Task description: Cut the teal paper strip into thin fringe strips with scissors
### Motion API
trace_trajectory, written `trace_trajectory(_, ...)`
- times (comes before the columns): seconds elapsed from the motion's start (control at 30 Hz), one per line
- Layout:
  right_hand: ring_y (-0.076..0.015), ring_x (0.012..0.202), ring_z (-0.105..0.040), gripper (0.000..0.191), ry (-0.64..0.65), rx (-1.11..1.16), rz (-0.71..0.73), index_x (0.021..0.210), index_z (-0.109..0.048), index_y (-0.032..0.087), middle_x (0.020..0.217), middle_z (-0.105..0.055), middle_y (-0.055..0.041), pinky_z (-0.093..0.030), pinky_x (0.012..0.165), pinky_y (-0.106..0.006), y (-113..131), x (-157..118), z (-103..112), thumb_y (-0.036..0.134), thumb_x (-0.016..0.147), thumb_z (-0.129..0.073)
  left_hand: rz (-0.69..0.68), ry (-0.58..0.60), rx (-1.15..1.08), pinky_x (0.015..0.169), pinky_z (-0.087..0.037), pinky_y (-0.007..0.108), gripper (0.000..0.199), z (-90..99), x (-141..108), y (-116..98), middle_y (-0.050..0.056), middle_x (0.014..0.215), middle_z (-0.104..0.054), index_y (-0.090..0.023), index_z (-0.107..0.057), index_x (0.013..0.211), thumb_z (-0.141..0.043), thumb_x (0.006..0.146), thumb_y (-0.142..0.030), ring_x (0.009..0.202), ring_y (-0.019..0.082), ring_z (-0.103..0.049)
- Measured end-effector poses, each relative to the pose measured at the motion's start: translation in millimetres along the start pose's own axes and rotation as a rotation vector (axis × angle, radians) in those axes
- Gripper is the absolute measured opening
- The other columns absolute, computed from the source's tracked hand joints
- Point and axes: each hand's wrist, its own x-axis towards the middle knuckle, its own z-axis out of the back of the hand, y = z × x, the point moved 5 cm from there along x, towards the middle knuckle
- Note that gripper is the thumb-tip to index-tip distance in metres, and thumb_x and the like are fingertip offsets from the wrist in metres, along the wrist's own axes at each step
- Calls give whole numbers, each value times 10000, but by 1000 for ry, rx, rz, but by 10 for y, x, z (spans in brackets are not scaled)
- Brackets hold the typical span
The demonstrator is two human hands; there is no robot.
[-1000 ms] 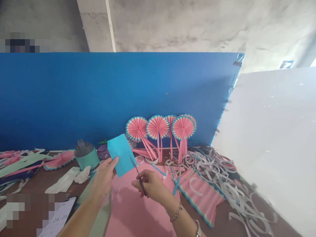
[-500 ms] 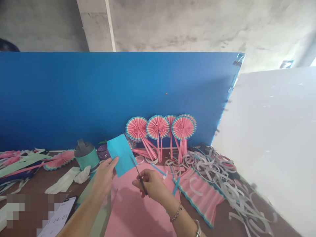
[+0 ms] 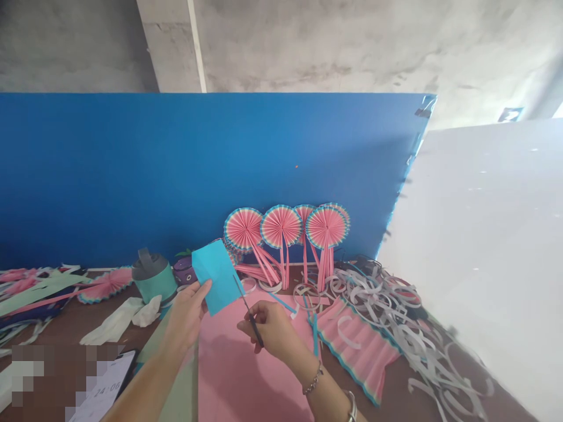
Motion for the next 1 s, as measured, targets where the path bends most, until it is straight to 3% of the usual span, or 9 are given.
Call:
trace_trajectory(0.23, -106, 493, -536, 434, 62, -79, 35, 988, -509, 77, 636, -540, -28, -298, 362, -120, -109, 57, 5, 408, 722, -601, 25, 19, -63, 568, -369, 166, 540, -25, -12, -1, -10, 673, -395, -130, -381, 720, -675, 605, -568, 606, 63, -352)
trace_trajectory(0.43, -118, 510, -554, 452, 84, -70, 27, 990, -497, 79, 637, -539, -29, -294, 368, -121, -114, 63, -6, 421, 714, -601, 19, 77, -125, 631, -413, 194, 526, -27, 46, 59, 38, 812, -519, -104, -526, 901, -674, 649, -542, 672, 88, -441)
trace_trajectory(0.63, -120, 534, -562, 482, 103, -53, 36, 1002, -487, 80, 650, -531, -28, -304, 385, -125, -119, 92, -7, 454, 717, -595, 14, 78, -70, 584, -384, 188, 486, -49, 24, 55, 7, 686, -460, -114, -470, 749, -670, 645, -544, 625, 85, -416)
trace_trajectory(0.83, -113, 515, -547, 487, 73, -41, 71, 982, -482, 73, 628, -519, -24, -318, 401, -133, -108, 97, 10, 476, 725, -575, 4, 130, -19, 590, -378, 184, 425, -110, -19, 67, 7, 676, -467, -124, -501, 713, -643, 689, -523, 609, 83, -415)
trace_trajectory(1.0, -129, 566, -570, 489, 33, -61, 94, 956, -468, 77, 662, -534, -43, -328, 417, -136, -136, 128, 28, 487, 720, -586, 87, 195, -146, 675, -443, 234, 407, -192, -43, 119, 54, 829, -576, -133, -596, 851, -675, 677, -493, 684, 121, -514)
